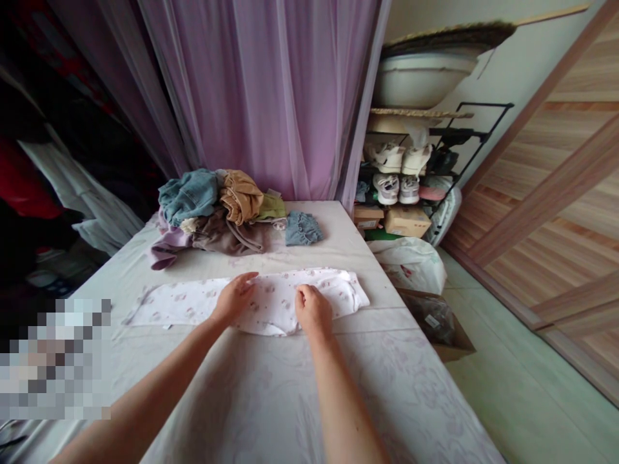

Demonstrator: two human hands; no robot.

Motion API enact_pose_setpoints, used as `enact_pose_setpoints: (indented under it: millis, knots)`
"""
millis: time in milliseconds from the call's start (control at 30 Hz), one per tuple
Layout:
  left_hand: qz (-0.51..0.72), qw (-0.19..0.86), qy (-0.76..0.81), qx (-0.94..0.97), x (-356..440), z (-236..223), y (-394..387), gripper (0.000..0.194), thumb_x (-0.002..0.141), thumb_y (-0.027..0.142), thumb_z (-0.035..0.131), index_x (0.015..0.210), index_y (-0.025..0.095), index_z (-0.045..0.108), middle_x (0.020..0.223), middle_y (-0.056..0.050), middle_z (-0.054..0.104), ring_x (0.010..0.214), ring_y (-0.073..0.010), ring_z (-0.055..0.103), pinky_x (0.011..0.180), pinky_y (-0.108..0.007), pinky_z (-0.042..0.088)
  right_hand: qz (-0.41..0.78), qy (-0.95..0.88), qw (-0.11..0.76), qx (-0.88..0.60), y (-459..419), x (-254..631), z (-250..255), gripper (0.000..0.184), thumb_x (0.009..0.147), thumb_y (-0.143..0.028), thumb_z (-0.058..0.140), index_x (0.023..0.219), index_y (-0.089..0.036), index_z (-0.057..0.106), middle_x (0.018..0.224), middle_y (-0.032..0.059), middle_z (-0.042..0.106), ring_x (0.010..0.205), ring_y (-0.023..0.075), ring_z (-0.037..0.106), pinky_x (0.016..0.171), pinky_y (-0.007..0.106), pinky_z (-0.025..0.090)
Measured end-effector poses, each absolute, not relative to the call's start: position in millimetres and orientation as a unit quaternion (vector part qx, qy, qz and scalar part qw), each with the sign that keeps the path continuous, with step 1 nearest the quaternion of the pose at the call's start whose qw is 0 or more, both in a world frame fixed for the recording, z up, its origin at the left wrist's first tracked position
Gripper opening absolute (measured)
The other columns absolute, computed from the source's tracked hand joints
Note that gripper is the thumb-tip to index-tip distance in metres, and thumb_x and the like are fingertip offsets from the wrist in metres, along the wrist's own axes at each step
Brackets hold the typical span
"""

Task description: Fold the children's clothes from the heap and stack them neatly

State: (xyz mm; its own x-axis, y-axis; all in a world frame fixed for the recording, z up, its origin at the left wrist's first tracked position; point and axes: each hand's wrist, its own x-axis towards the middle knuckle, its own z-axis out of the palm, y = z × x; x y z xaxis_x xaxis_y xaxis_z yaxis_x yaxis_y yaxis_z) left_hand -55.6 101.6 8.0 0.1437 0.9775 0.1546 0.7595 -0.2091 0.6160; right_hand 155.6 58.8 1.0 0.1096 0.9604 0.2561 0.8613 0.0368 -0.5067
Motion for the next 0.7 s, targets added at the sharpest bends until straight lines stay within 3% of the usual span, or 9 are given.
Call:
enact_pose_setpoints:
  millis: [133,233,500,700]
  knots:
    - [0.125,0.09,0.606,0.78,-82.0,25.8,125.8,0.039,0.088,0.024,0.052,0.125,0.019,0.061,0.126,-0.011,0.066,0.116,-0.0261,0.06,0.102,-0.039,0.044,0.082,-0.711,0.282,-0.639,52.7,144.5,4.9,0.021,0.089,-0.022,0.047,0.087,-0.022,0.069,0.085,0.0039,0.073,0.077,0.0158,0.065,0.068,0.023,0.04]
    - [0.066,0.061,0.602,0.793,-81.9,31.9,134.0,0.032,0.087,0.033,0.055,0.115,0.022,0.068,0.115,-0.009,0.07,0.109,-0.0277,0.062,0.096,-0.039,0.046,0.101,-0.762,0.256,-0.586,47.0,133.8,8.8,0.02,0.088,-0.024,0.05,0.078,-0.022,0.067,0.077,0.0023,0.072,0.073,0.0148,0.064,0.065,0.023,0.037]
    - [0.093,0.093,0.566,0.814,-81.1,30.1,136.0,0.017,0.084,0.028,0.058,0.092,0.024,0.072,0.103,-0.004,0.073,0.097,-0.022,0.064,0.089,-0.032,0.046,0.103,-0.793,0.191,-0.569,43.3,127.5,11.8,0.025,0.088,-0.031,0.052,0.066,-0.024,0.061,0.072,0.0007,0.072,0.068,0.0161,0.064,0.059,0.026,0.032]
    - [0.029,0.07,0.591,0.803,-79.6,35.4,142.2,0.035,0.093,0.038,0.044,0.084,0.019,0.071,0.094,-0.011,0.073,0.092,-0.0239,0.066,0.081,-0.031,0.046,0.093,-0.797,0.172,-0.572,43.3,127.1,13.3,0.027,0.09,-0.034,0.048,0.066,-0.026,0.059,0.075,0.0,0.073,0.071,0.0181,0.065,0.058,0.027,0.033]
